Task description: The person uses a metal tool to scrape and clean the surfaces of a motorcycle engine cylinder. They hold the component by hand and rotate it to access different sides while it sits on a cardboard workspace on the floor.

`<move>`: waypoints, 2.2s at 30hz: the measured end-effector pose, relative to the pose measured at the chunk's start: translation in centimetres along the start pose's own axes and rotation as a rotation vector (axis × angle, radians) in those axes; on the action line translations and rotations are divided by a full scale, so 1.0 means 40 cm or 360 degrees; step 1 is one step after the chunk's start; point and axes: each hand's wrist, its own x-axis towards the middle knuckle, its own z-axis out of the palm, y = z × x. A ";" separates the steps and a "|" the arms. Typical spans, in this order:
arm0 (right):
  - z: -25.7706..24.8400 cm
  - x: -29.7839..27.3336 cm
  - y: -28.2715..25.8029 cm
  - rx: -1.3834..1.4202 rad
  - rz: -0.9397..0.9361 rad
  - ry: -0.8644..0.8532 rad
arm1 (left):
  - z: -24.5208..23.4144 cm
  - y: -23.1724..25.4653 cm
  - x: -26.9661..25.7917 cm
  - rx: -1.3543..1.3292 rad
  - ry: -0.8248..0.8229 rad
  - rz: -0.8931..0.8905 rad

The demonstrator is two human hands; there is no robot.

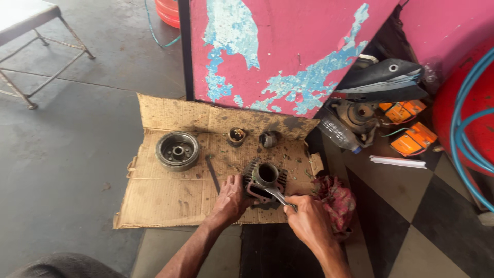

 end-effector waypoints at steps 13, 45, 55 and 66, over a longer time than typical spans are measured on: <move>0.104 0.022 0.044 0.0460 -0.0200 0.0224 | -0.014 -0.003 -0.003 0.0013 -0.0008 -0.0044; 0.204 -0.015 0.185 0.1219 -0.0072 0.0155 | 0.002 0.052 0.001 0.0002 0.0008 -0.0160; 0.262 0.057 0.176 0.1735 0.0094 0.0502 | -0.025 0.028 0.033 0.0037 -0.0150 -0.0108; 0.328 0.189 0.165 0.1756 -0.0088 0.0480 | -0.023 0.036 0.039 0.0086 -0.0086 -0.0114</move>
